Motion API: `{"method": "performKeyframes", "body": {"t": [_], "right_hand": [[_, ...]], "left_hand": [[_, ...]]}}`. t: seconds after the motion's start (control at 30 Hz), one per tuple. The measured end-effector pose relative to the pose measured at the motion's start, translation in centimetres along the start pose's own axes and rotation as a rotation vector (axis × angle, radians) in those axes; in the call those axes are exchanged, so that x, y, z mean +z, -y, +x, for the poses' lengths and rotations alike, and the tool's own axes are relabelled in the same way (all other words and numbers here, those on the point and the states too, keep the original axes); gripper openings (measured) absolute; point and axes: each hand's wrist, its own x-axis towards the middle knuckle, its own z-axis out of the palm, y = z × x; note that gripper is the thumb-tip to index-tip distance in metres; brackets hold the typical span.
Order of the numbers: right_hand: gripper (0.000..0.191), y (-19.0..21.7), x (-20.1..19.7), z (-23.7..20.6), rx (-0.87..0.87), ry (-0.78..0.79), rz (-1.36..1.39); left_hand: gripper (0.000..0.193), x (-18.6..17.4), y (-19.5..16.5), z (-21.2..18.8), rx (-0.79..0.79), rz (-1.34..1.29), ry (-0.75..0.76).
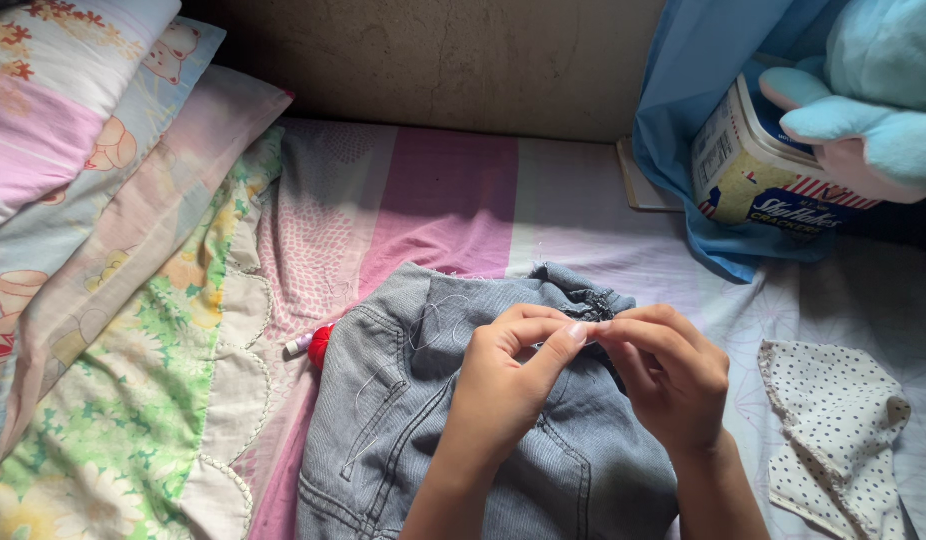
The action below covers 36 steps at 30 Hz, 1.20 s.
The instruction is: The person sits at a bed with denim shorts, a red pincushion, chalk, and scissors. They thread a needle, then hand-sew along the frayed waistband of the shorts, pulling the needle and thread through the fabric and adjusting the garment as they stitch.
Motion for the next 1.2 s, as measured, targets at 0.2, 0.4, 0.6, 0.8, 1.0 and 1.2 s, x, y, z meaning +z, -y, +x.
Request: {"method": "performKeyframes", "body": {"t": [0.2,0.4,0.6,0.8,1.0,1.2], "right_hand": [[0.013,-0.8,0.7,-0.8,-0.034,-0.078,0.108],[0.014,-1.6,1.1,-1.2,-0.078,-0.091,0.164],[0.016,-1.6,0.9,-1.6,0.137,0.026,0.369],[0.045,-0.8,-0.7,-0.3,0.392,0.228,0.552],[0.038,0.1,-0.3,-0.3,0.589,0.241,0.661],[0.019,-1.8,-0.2,-1.1,0.955,0.191,1.179]], "left_hand": [[0.022,-0.2,1.3,1.0,-0.32,-0.439,0.195],[0.023,0.2,2.9,1.1,-0.281,-0.414,0.16],[0.025,0.0,3.1,1.1,-0.271,-0.389,0.106],[0.025,-0.2,3.1,1.4,-0.187,-0.438,0.05],[0.02,0.9,3.0,1.2,-0.01,-0.32,0.006],[0.017,1.0,2.7,1.2,-0.006,-0.25,-0.013]]}}
